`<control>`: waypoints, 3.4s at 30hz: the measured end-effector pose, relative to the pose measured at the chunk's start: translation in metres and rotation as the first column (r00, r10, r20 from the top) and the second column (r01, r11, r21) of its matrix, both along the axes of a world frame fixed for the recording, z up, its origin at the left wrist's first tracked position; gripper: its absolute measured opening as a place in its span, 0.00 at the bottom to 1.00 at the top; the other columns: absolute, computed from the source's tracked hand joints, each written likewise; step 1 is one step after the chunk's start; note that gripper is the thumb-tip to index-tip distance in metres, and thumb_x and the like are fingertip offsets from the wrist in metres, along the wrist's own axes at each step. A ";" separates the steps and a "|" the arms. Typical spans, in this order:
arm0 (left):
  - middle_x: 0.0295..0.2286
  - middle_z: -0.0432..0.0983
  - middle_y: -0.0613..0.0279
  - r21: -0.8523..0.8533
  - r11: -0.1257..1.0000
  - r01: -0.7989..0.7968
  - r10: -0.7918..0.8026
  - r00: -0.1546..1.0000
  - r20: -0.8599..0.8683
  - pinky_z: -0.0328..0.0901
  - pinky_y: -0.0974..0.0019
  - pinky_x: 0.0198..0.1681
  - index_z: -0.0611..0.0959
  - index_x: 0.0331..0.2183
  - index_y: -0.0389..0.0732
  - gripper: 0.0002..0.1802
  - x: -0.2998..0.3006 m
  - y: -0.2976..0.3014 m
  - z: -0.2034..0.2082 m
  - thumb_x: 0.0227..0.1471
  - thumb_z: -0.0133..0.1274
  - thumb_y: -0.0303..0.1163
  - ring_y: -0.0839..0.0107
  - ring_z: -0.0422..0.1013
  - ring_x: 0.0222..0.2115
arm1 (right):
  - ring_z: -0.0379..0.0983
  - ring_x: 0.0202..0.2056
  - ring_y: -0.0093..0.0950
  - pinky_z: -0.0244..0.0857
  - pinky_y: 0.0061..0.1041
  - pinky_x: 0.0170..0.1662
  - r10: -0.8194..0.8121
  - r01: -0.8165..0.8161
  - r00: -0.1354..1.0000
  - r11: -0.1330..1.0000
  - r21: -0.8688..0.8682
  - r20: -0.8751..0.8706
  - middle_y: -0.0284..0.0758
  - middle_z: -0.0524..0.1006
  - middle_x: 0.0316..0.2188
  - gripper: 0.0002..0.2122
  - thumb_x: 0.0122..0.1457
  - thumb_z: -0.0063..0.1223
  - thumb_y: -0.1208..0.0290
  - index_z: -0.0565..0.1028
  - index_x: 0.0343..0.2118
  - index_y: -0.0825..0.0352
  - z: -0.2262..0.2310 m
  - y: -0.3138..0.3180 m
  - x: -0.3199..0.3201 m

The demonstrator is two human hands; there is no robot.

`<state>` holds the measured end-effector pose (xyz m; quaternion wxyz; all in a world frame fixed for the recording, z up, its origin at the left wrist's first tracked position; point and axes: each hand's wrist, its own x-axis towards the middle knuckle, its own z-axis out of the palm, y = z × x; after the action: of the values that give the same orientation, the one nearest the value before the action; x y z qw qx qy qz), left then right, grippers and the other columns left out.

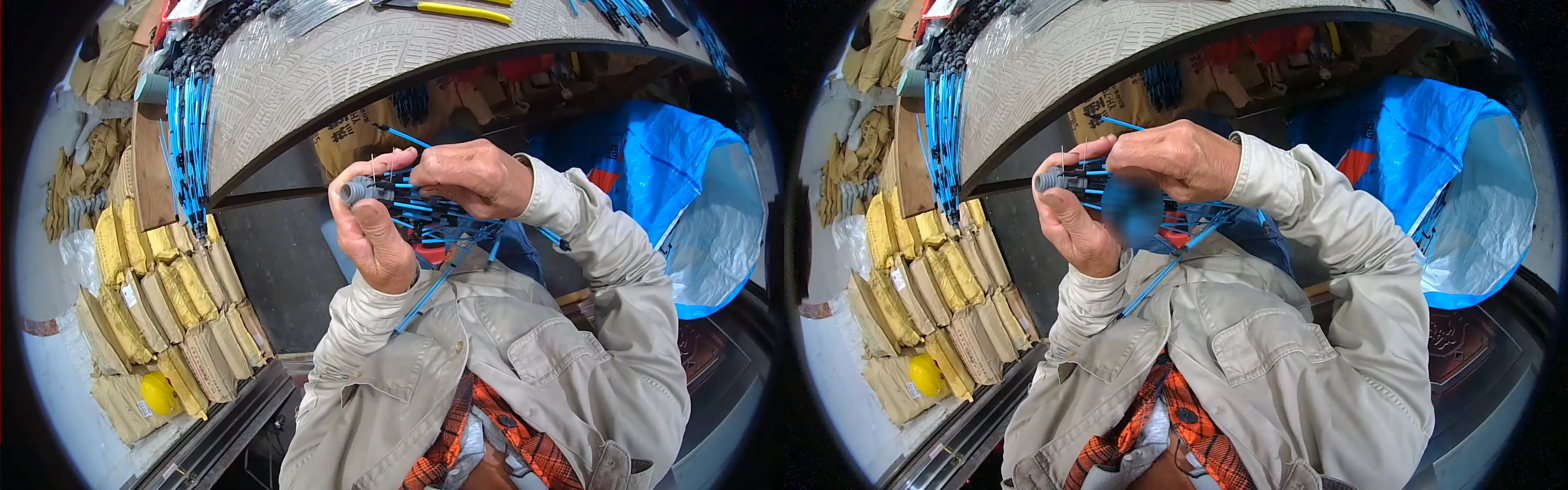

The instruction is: Assembling blue plastic rods into a central hub component using pliers.

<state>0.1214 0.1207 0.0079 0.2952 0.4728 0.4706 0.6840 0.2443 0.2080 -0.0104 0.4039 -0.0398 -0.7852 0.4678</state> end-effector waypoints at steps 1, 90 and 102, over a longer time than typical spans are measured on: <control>0.34 0.72 0.45 0.014 1.000 0.006 -0.006 1.000 0.014 0.61 0.60 0.47 0.66 0.39 0.36 0.20 0.001 0.000 0.000 0.59 0.33 0.44 0.59 0.70 0.38 | 0.62 0.20 0.31 0.58 0.25 0.24 0.000 0.000 1.000 1.000 0.029 0.003 0.36 0.70 0.22 0.08 0.45 0.50 0.87 0.70 0.29 0.71 0.000 0.000 0.000; 0.30 0.68 0.58 -0.274 0.951 -0.142 0.042 0.939 -0.342 0.62 0.72 0.29 0.67 0.37 0.36 0.20 -0.103 -0.096 0.036 0.36 0.50 0.17 0.71 0.65 0.24 | 0.61 0.43 0.19 0.45 0.35 0.55 -0.720 0.587 0.582 0.052 0.808 -0.377 0.23 0.62 0.45 0.19 0.44 0.63 0.64 0.73 0.41 0.46 -0.002 -0.037 -0.077; 0.26 0.71 0.62 -0.273 0.954 0.124 -0.187 0.958 -0.218 0.62 0.72 0.29 0.73 0.39 0.36 0.26 -0.113 -0.102 0.032 0.32 0.59 0.21 0.73 0.64 0.23 | 0.66 0.26 0.28 0.64 0.23 0.29 0.260 -0.595 0.608 0.774 0.214 0.750 0.34 0.69 0.31 0.18 0.47 0.61 0.63 0.69 0.35 0.70 0.095 0.002 -0.035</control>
<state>0.0079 0.0190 0.0400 0.3475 0.5464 0.5483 0.5292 0.2089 0.2102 0.0848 -0.0446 0.0794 -0.9458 0.3117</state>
